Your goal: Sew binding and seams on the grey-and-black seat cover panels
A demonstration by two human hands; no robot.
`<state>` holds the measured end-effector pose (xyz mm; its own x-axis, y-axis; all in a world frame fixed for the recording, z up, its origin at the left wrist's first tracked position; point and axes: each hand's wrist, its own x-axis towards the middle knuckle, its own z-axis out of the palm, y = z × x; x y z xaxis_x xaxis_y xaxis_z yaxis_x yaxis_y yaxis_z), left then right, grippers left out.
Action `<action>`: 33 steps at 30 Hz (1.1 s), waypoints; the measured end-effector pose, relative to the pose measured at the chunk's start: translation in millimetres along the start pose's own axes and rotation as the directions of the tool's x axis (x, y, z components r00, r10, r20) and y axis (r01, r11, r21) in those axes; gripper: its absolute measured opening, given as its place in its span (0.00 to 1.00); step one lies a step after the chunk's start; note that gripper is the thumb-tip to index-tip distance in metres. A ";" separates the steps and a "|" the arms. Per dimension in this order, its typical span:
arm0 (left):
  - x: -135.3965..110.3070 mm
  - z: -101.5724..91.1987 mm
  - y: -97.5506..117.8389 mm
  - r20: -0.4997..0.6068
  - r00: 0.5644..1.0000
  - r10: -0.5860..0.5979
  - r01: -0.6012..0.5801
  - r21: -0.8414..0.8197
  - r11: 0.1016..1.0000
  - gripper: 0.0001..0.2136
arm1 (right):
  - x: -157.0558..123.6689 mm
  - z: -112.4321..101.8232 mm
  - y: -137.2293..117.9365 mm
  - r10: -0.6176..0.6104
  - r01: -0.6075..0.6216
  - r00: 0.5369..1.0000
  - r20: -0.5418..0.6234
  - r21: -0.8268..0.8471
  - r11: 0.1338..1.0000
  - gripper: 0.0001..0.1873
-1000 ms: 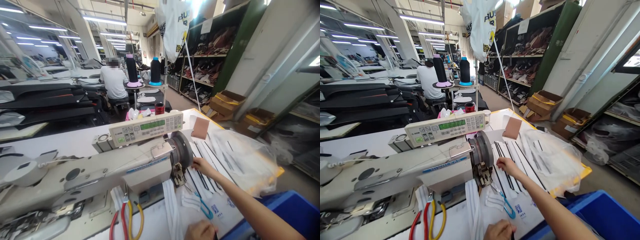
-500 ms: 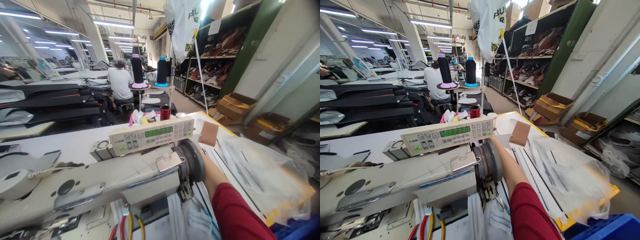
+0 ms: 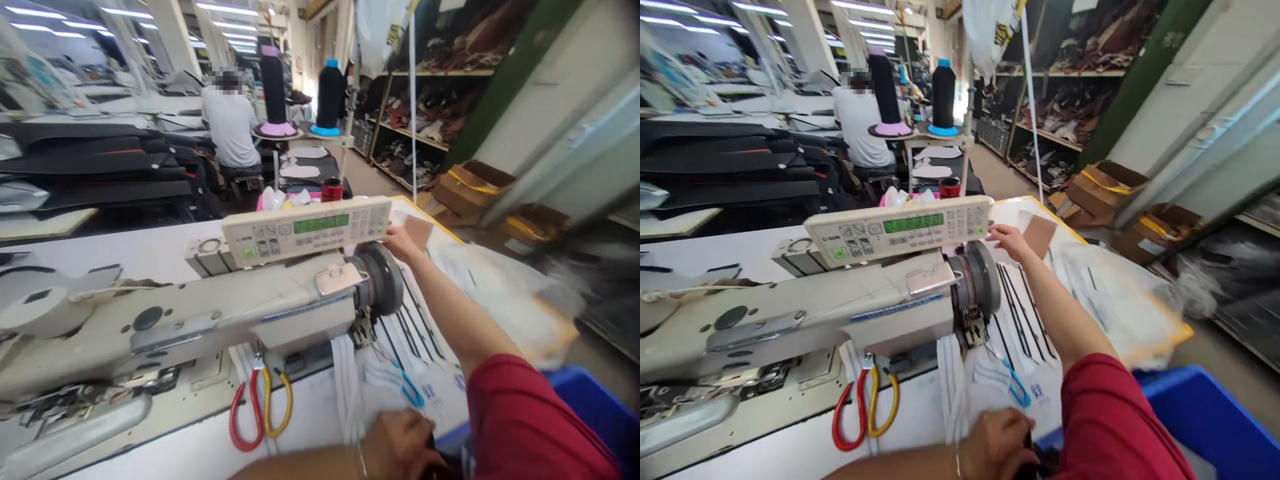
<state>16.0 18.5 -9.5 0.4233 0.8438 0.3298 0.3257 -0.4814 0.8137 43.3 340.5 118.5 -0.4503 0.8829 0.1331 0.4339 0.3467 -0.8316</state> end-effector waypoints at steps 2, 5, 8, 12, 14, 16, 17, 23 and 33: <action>-4.0 -2.6 3.2 -0.065 0.991 0.118 -0.112 0.083 0.990 0.18 | -48.1 -8.7 5.1 0.064 -0.046 0.997 0.051 -0.301 0.952 0.14; -8.0 -9.0 5.2 -0.192 0.952 0.239 -0.217 0.128 0.968 0.17 | -138.4 -8.3 6.4 0.165 -0.025 0.975 0.150 -0.662 0.749 0.09; -13.4 -13.4 8.5 -0.267 0.921 0.285 -0.267 0.102 0.958 0.18 | -225.5 9.5 4.3 0.234 0.055 0.939 0.252 -0.783 0.620 0.10; -17.5 -15.9 16.8 -0.308 0.915 0.262 -0.260 0.048 0.964 0.17 | -289.7 48.2 3.5 0.222 0.101 0.935 0.277 -0.808 0.580 0.10; -16.2 -19.0 19.0 -0.322 0.924 0.207 -0.202 0.049 0.978 0.15 | -296.6 65.2 4.8 0.195 0.091 0.952 0.237 -0.824 0.559 0.12; -13.6 -25.4 16.5 -0.328 0.942 0.068 -0.056 0.047 0.997 0.13 | -294.6 76.6 6.7 0.182 0.066 0.964 0.194 -0.839 0.540 0.12; -12.5 -29.9 13.2 -0.329 0.944 -0.028 0.043 0.040 0.998 0.13 | -292.6 80.1 7.5 0.180 0.062 0.966 0.185 -0.843 0.534 0.11; -14.8 -61.8 -9.9 -0.323 0.903 -0.284 0.308 0.024 0.951 0.13 | -291.7 74.6 1.1 0.210 0.082 0.954 0.212 -0.862 0.500 0.14; 3.8 -75.3 64.0 -0.190 0.982 -0.015 -0.018 -0.171 0.985 0.13 | -263.1 14.5 8.0 0.203 -0.117 0.979 -0.019 -0.866 0.486 0.19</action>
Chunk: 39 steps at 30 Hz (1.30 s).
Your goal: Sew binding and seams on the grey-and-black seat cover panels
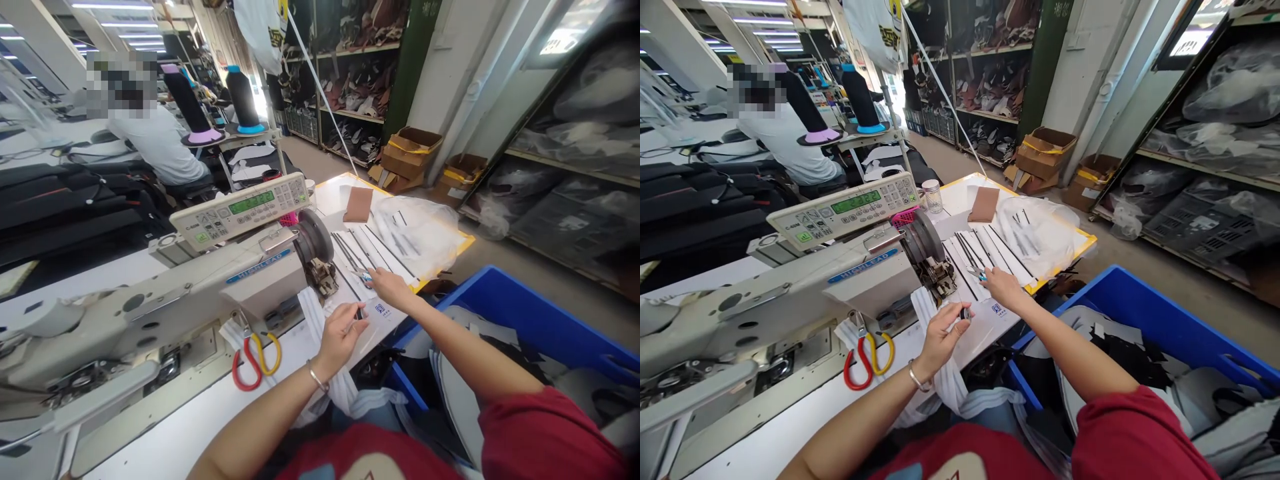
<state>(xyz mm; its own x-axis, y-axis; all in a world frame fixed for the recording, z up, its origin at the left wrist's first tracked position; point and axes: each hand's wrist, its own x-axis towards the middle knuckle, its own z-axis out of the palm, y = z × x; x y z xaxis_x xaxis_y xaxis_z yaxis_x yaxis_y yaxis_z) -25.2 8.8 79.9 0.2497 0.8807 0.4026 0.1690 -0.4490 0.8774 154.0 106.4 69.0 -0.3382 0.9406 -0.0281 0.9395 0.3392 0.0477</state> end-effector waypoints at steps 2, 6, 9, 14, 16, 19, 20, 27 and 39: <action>8.2 1.2 9.7 -0.002 1.000 -0.017 0.017 -0.025 1.000 0.13 | 13.3 9.0 4.9 -0.035 0.038 0.998 -0.049 0.049 0.998 0.18; 20.1 -0.1 16.9 0.009 0.999 -0.044 0.044 -0.067 0.997 0.12 | 38.7 27.3 4.1 -0.097 0.122 0.978 -0.187 0.128 0.984 0.18; 25.8 -0.3 20.4 -0.002 0.996 -0.084 0.083 -0.129 0.988 0.13 | 56.4 34.5 -5.9 -0.104 0.153 0.963 -0.249 0.187 0.970 0.17; 19.1 3.0 21.3 0.097 0.932 -0.349 0.348 -0.506 0.790 0.17 | 66.5 32.4 -23.5 -0.090 0.163 0.960 -0.265 0.266 0.950 0.16; 3.0 0.2 16.5 0.220 0.854 -0.471 0.498 -0.606 0.620 0.18 | 56.6 30.3 -24.8 -0.079 0.149 0.960 -0.268 0.252 0.956 0.15; -33.7 -14.5 5.8 0.461 0.698 -0.548 0.715 -0.489 0.500 0.17 | 29.3 30.9 -23.3 -0.119 0.160 0.962 -0.245 0.158 0.974 0.15; -46.6 -22.2 2.5 0.542 0.641 -0.543 0.765 -0.398 0.506 0.16 | 18.9 32.1 -23.4 -0.134 0.165 0.964 -0.231 0.120 0.979 0.15; -95.2 -84.7 -3.8 0.435 0.812 -0.390 0.316 0.235 0.919 0.12 | -26.8 22.6 -64.5 -0.092 0.143 0.944 -0.316 0.143 0.979 0.15; -146.6 -162.4 7.3 -0.361 0.919 -0.161 0.283 0.317 0.905 0.13 | -67.3 -3.1 -265.9 -0.412 -0.395 0.878 0.245 0.856 -0.333 0.20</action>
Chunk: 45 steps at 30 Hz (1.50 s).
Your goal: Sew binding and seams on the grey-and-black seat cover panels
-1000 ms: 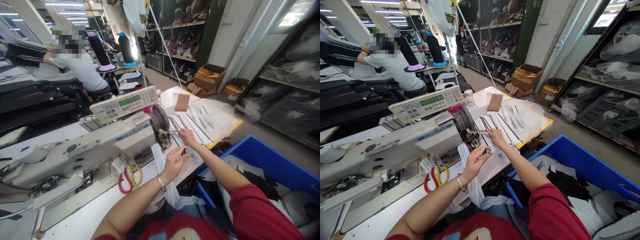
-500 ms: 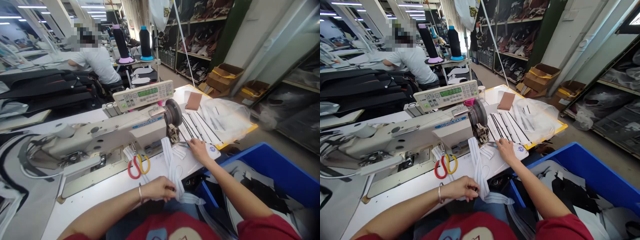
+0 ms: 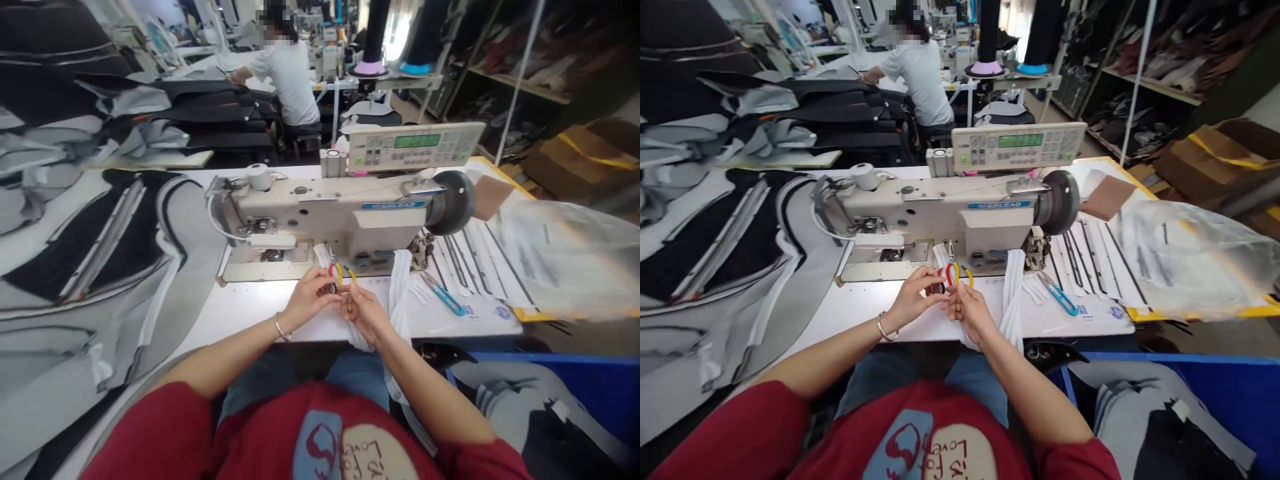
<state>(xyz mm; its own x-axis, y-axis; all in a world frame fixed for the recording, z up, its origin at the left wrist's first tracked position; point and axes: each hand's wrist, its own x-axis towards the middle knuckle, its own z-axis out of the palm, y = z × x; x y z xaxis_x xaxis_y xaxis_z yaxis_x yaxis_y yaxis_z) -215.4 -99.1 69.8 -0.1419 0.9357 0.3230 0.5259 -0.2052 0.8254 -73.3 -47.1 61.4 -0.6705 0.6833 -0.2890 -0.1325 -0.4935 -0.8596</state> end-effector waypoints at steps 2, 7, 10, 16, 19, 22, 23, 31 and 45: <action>-13.0 -15.7 -9.5 -0.118 0.986 -0.115 0.106 -0.076 0.991 0.13 | 5.1 17.5 8.3 0.072 -0.076 0.997 0.036 0.106 0.991 0.18; -44.8 -33.7 -21.0 -0.295 0.842 -0.451 0.286 -0.465 0.838 0.14 | 14.8 54.1 27.8 0.080 -0.085 0.989 0.125 0.031 0.996 0.14; -56.9 -38.1 -19.5 -0.185 0.756 -0.627 0.267 -0.789 0.554 0.16 | 16.8 65.2 37.9 -0.023 0.047 0.988 0.151 -0.159 0.986 0.15; -74.5 -55.8 -15.9 0.122 0.747 -0.654 0.375 -0.889 0.262 0.16 | 19.3 66.0 42.0 -0.126 0.286 0.940 0.316 -0.533 0.796 0.19; -80.6 -65.8 -19.6 0.202 0.755 -0.624 0.448 -0.854 0.265 0.19 | 20.8 67.5 43.5 -0.115 0.334 0.924 0.363 -0.625 0.705 0.21; -82.9 -75.1 -28.0 0.302 0.763 -0.571 0.525 -0.806 0.275 0.19 | 23.2 71.3 45.1 -0.110 0.355 0.922 0.371 -0.695 0.625 0.22; -82.3 -78.3 -32.1 0.340 0.768 -0.543 0.552 -0.781 0.291 0.19 | 25.5 72.6 45.1 -0.107 0.360 0.921 0.375 -0.713 0.602 0.22; -45.6 -118.0 -99.6 -0.027 0.919 -0.393 0.391 0.176 0.903 0.10 | 107.5 85.8 53.1 -0.268 0.359 0.904 0.332 -0.931 0.057 0.15; -15.5 -129.7 -162.9 -0.016 0.999 0.048 -0.037 0.424 0.905 0.11 | 203.3 123.6 72.2 -0.332 0.167 0.914 0.234 -0.962 -0.216 0.17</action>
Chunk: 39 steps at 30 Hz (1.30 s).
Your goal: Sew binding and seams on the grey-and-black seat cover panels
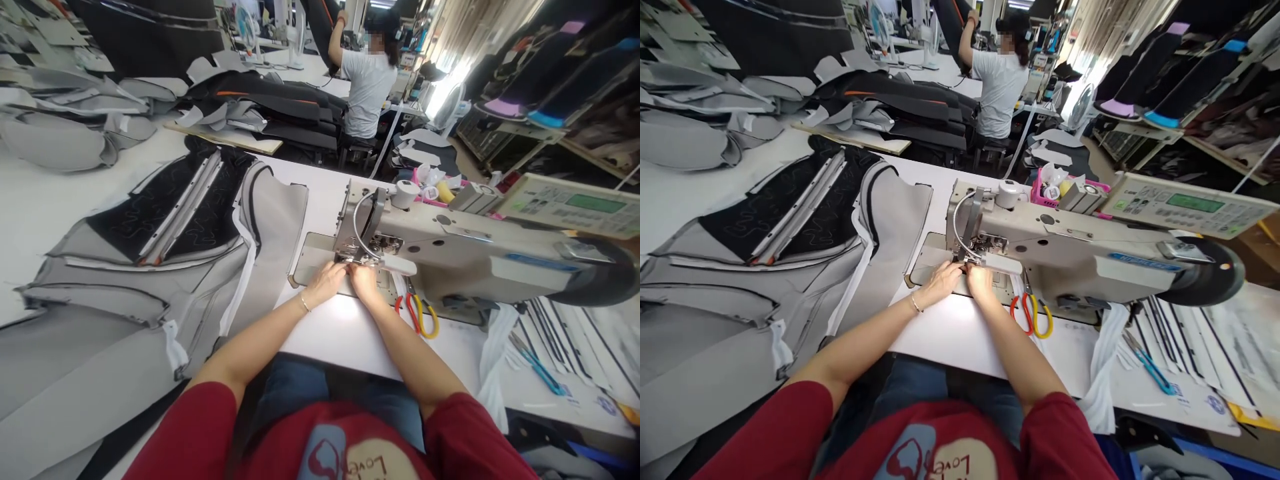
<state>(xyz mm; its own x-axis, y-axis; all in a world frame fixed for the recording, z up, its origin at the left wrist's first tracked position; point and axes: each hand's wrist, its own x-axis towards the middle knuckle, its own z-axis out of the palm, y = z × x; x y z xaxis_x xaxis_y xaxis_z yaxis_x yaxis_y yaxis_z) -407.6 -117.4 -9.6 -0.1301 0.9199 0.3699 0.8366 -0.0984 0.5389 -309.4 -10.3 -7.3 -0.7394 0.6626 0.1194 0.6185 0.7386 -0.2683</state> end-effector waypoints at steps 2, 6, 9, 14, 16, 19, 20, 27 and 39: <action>1.0 -2.7 -1.8 0.054 0.999 -0.008 0.011 -0.054 0.998 0.12 | 0.4 0.0 5.5 -0.008 0.008 1.000 0.011 0.006 1.000 0.15; 2.3 -4.4 -6.6 0.062 0.997 -0.055 0.063 -0.137 0.989 0.12 | -3.2 -0.6 18.3 0.042 -0.042 0.999 -0.011 0.022 0.999 0.15; 2.2 -4.4 -8.9 0.060 0.997 -0.044 0.051 -0.109 0.993 0.12 | -11.3 -6.4 24.0 0.063 -0.062 0.998 -0.016 0.040 0.997 0.15; 2.7 -6.7 -7.5 0.105 0.994 -0.006 -0.004 0.089 0.996 0.14 | -33.5 -19.8 14.8 -0.037 0.028 0.997 0.073 0.120 0.992 0.11; 3.1 -7.9 -6.9 0.108 0.994 0.002 -0.011 0.084 0.996 0.13 | -42.1 -20.2 3.9 -0.086 0.065 0.989 0.123 0.164 0.984 0.09; 3.7 -8.2 -9.0 0.119 0.992 0.040 -0.042 0.018 0.999 0.13 | -50.5 -16.5 -11.8 -0.171 0.119 0.970 0.176 0.270 0.956 0.08; 3.9 -7.9 -10.4 0.119 0.992 0.050 -0.050 -0.005 0.999 0.13 | -51.7 -15.5 -14.8 -0.202 0.138 0.962 0.186 0.309 0.941 0.08; 7.1 -6.8 -19.3 0.095 0.993 0.063 -0.053 -0.109 0.993 0.11 | -39.5 -24.6 -1.9 -0.249 0.256 0.964 0.095 -0.082 0.963 0.23; 9.3 -15.8 -28.2 0.184 0.964 -0.191 0.257 -0.473 0.843 0.09 | -26.4 -19.8 2.4 -0.187 0.218 0.958 0.217 -0.126 0.968 0.33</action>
<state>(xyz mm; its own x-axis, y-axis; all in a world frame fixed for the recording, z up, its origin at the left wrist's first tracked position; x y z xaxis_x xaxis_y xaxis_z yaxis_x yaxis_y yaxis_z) -440.8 -112.1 -9.5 -0.1867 0.9757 0.1143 0.4195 -0.0260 0.9074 -283.2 -23.5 7.8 -0.8820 0.4694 -0.0427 0.4711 0.8748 -0.1134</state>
